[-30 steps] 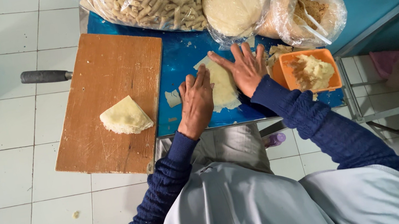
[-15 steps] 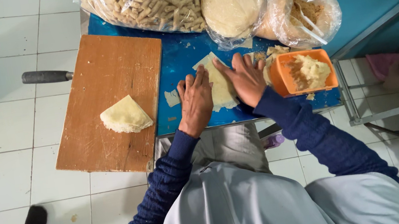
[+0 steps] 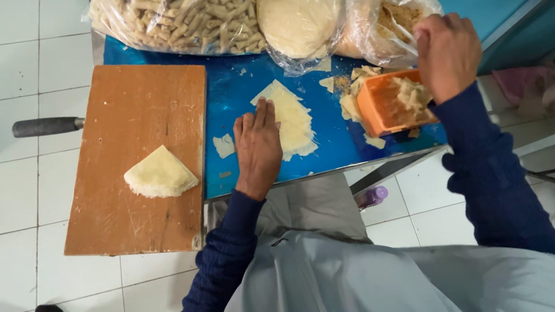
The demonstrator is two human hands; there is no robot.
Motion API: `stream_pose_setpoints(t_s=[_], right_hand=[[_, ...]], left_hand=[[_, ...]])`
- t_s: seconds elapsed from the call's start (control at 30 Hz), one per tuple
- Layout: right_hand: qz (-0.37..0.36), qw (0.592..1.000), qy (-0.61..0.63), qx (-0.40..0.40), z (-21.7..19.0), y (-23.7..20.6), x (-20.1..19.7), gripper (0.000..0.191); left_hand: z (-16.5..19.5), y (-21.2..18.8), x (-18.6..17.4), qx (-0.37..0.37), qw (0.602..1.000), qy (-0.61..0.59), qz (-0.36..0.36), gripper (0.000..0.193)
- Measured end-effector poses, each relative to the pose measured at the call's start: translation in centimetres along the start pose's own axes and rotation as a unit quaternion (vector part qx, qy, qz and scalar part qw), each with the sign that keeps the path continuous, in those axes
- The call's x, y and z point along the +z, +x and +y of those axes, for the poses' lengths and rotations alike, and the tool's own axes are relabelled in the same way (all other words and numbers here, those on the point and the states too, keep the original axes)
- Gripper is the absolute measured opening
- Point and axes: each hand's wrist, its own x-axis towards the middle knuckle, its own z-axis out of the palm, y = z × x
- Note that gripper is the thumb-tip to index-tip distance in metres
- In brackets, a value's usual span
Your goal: The person sits at a blue table and folds thin dough sheets around spoonfuls of filling taken from an orange container, pressing the edges to seal each pastry and stacking the finished pieces on the table. A large ball of dough and bags of already-folded pieces sit nearby.
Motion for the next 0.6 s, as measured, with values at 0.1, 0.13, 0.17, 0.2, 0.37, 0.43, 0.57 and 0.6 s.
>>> stream_pose_setpoints(t_s=[0.1,0.13,0.17,0.2,0.37,0.43,0.57,0.6], right_hand=[[-0.016,0.999,-0.027,0.022,1.0,0.7,0.0,0.004],[-0.016,0.999,-0.021,0.020,0.9,0.7,0.2,0.008],[-0.017,1.000,-0.015,0.020,0.6,0.6,0.3,0.012],[-0.010,1.000,-0.019,0.013,0.4,0.8,0.5,0.012],[0.034,0.998,-0.055,-0.022,-0.8,2.1,1.2,0.009],[0.023,0.997,-0.072,-0.018,-0.9,2.5,1.2,0.012],[0.043,0.993,-0.105,-0.032,-0.7,2.7,0.8,0.012],[0.042,0.993,-0.107,-0.028,-0.8,2.6,0.7,0.013]], left_hand=[[-0.3,-0.1,0.1,0.005,1.000,-0.014,0.011,0.042],[-0.4,-0.4,0.0,0.001,1.000,-0.022,0.011,0.043],[-0.4,-0.8,0.0,-0.004,1.000,-0.030,0.008,0.043],[-0.4,-1.0,0.1,-0.004,0.999,-0.031,0.013,0.043],[-0.7,-2.2,0.2,-0.019,0.999,-0.041,0.001,0.043],[-0.7,-2.7,0.2,-0.023,0.999,-0.048,-0.007,0.044],[-0.4,-3.6,-0.3,-0.038,0.998,-0.055,-0.022,0.046],[-0.3,-3.9,-0.5,-0.037,0.998,-0.055,-0.024,0.047]])
